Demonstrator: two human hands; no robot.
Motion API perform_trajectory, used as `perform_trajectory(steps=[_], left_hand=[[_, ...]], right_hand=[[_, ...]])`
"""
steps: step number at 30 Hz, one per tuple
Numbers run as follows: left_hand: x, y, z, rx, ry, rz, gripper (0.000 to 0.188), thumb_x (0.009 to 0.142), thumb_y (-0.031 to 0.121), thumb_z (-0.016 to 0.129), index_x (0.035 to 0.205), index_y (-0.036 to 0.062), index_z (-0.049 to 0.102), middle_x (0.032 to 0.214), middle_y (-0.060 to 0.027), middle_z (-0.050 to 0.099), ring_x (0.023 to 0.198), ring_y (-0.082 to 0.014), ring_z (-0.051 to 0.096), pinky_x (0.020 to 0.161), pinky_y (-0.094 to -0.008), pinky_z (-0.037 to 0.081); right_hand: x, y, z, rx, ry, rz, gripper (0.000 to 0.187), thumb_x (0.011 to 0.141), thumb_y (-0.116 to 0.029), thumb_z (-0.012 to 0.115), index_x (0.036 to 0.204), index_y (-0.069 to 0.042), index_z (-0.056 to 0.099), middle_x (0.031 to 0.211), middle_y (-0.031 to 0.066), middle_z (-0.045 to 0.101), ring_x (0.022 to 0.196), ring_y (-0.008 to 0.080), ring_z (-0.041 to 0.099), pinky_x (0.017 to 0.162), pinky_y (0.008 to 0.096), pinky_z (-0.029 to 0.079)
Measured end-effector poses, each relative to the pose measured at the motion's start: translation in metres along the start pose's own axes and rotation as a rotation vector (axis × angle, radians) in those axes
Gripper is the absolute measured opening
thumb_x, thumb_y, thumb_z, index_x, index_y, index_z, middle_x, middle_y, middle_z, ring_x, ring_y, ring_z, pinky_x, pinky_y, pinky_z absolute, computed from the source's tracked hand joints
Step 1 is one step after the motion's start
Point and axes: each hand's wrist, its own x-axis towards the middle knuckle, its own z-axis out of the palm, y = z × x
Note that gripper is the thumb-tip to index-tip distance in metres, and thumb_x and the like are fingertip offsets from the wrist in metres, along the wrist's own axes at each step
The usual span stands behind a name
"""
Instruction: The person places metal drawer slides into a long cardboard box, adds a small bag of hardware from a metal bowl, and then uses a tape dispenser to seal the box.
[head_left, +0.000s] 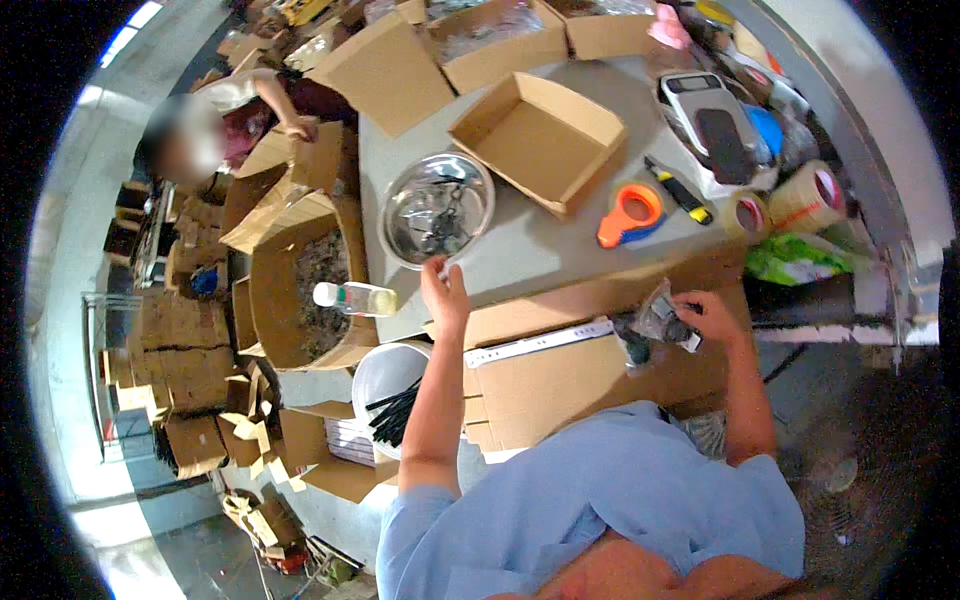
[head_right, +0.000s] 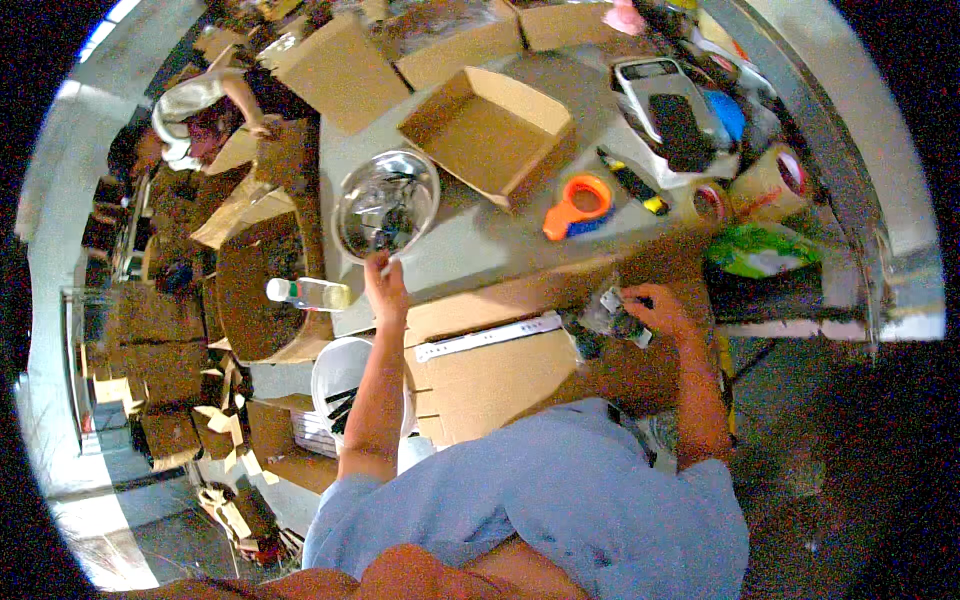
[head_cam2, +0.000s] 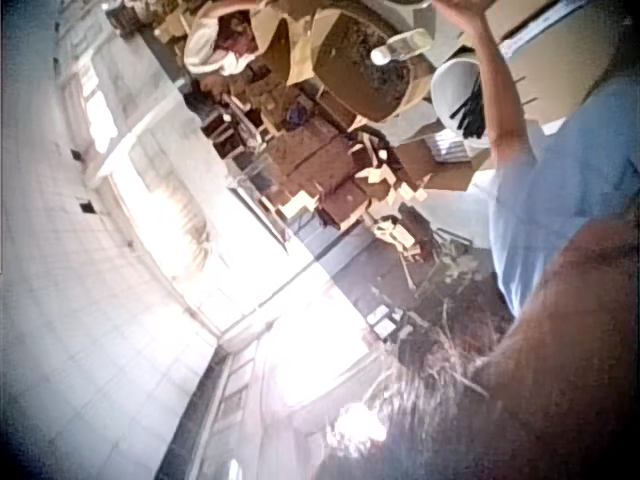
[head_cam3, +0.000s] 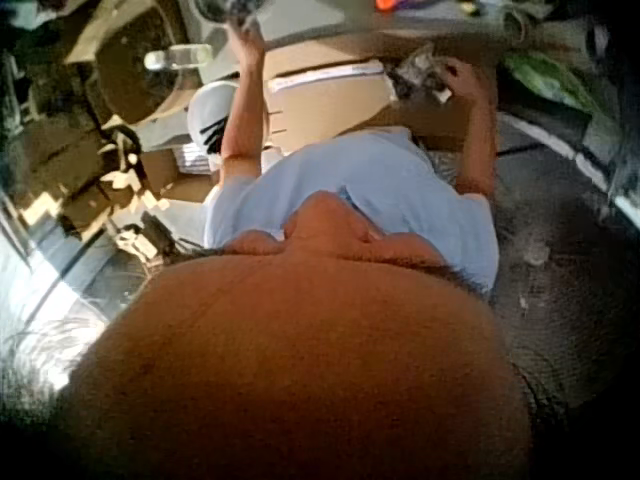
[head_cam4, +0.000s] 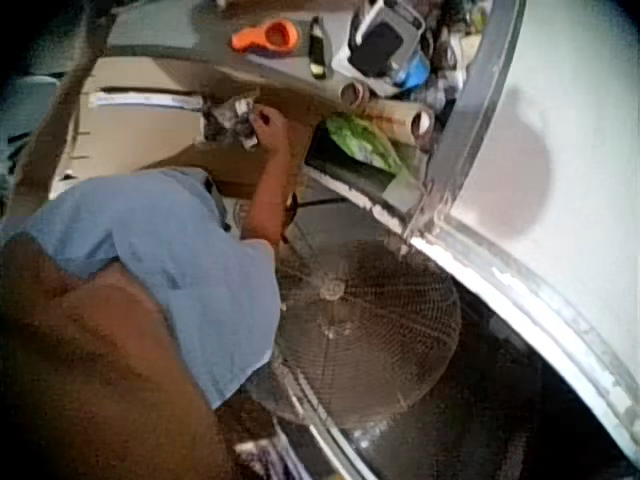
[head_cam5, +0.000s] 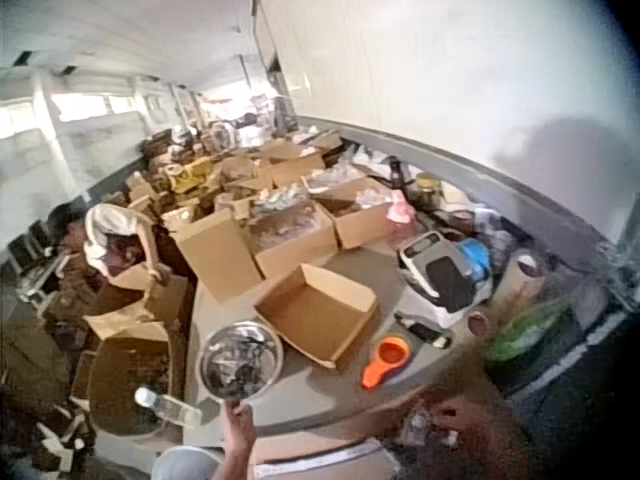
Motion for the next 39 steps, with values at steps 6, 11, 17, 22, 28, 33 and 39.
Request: perform_trajectory(steps=[6,11,17,22,28,33,39], left_hand=[[0.110,-0.065,-0.003,0.419,-0.001,-0.007,0.038,0.079,0.017,0.060,0.109,-0.0009,0.048,0.103,-0.0244,0.055,0.096,-0.0397,0.053,0.082,-0.0448,0.043],[0.109,-0.054,0.027,0.702,-0.374,-0.110,0.091,0.065,0.030,0.073,0.133,0.0025,0.018,0.111,-0.0277,0.053,0.101,-0.0389,0.055,0.087,-0.0435,0.044],[0.119,0.035,0.004,0.739,-0.458,-0.243,0.097,0.066,0.025,0.070,0.138,0.0059,0.008,0.113,-0.0274,0.053,0.095,-0.0376,0.059,0.083,-0.0414,0.048],[0.127,0.020,-0.046,-0.015,-0.574,-0.592,0.077,0.075,0.026,0.063,0.136,0.0030,0.020,0.104,-0.0166,0.056,0.080,-0.0196,0.059,0.069,-0.0296,0.048],[-0.002,0.078,-0.037,-0.573,-0.767,-0.261,0.067,0.068,0.013,0.068,0.124,0.0041,0.032,0.087,-0.0042,0.049,0.071,-0.0136,0.048,0.060,-0.0240,0.040],[-0.145,0.136,0.018,-0.162,-1.047,-0.020,0.079,0.065,0.012,0.078,0.129,0.0047,0.032,0.112,-0.0124,0.051,0.100,-0.0222,0.052,0.079,-0.0338,0.048],[-0.168,0.123,0.014,-0.060,-1.031,0.042,0.059,0.075,0.022,0.070,0.122,-0.0004,0.042,0.120,-0.0173,0.049,0.109,-0.0306,0.049,0.087,-0.0395,0.045]], right_hand=[[0.012,-0.009,0.034,-0.281,0.245,0.038,0.050,0.073,-0.023,0.069,0.116,-0.006,0.049,0.116,0.0196,0.046,0.109,0.0377,0.042,0.096,0.0437,0.034],[-0.003,0.006,0.043,-0.396,0.454,-0.008,0.054,0.073,-0.023,0.069,0.119,-0.007,0.046,0.121,0.0190,0.041,0.114,0.0365,0.039,0.098,0.0439,0.033],[-0.015,-0.011,0.026,-0.350,0.498,-0.003,0.055,0.074,-0.022,0.068,0.120,-0.004,0.045,0.126,0.0186,0.038,0.118,0.0370,0.036,0.100,0.0453,0.031],[-0.012,-0.060,0.027,-0.377,0.405,-0.042,0.048,0.075,-0.023,0.066,0.115,-0.001,0.050,0.124,0.0216,0.043,0.114,0.0385,0.042,0.098,0.0444,0.034],[-0.014,-0.083,0.093,0.362,0.075,-0.123,0.043,0.086,-0.017,0.057,0.125,-0.008,0.043,0.115,0.0067,0.048,0.102,0.0176,0.050,0.085,0.0322,0.044],[-0.029,-0.120,0.140,0.840,0.119,0.154,0.054,0.089,-0.024,0.055,0.133,-0.009,0.029,0.114,0.0100,0.048,0.104,0.0157,0.047,0.085,0.0322,0.044],[-0.026,0.002,0.063,0.328,0.717,0.003,0.070,0.081,-0.041,0.063,0.129,0.003,0.037,0.122,0.0189,0.050,0.114,0.0301,0.046,0.098,0.0369,0.035]])
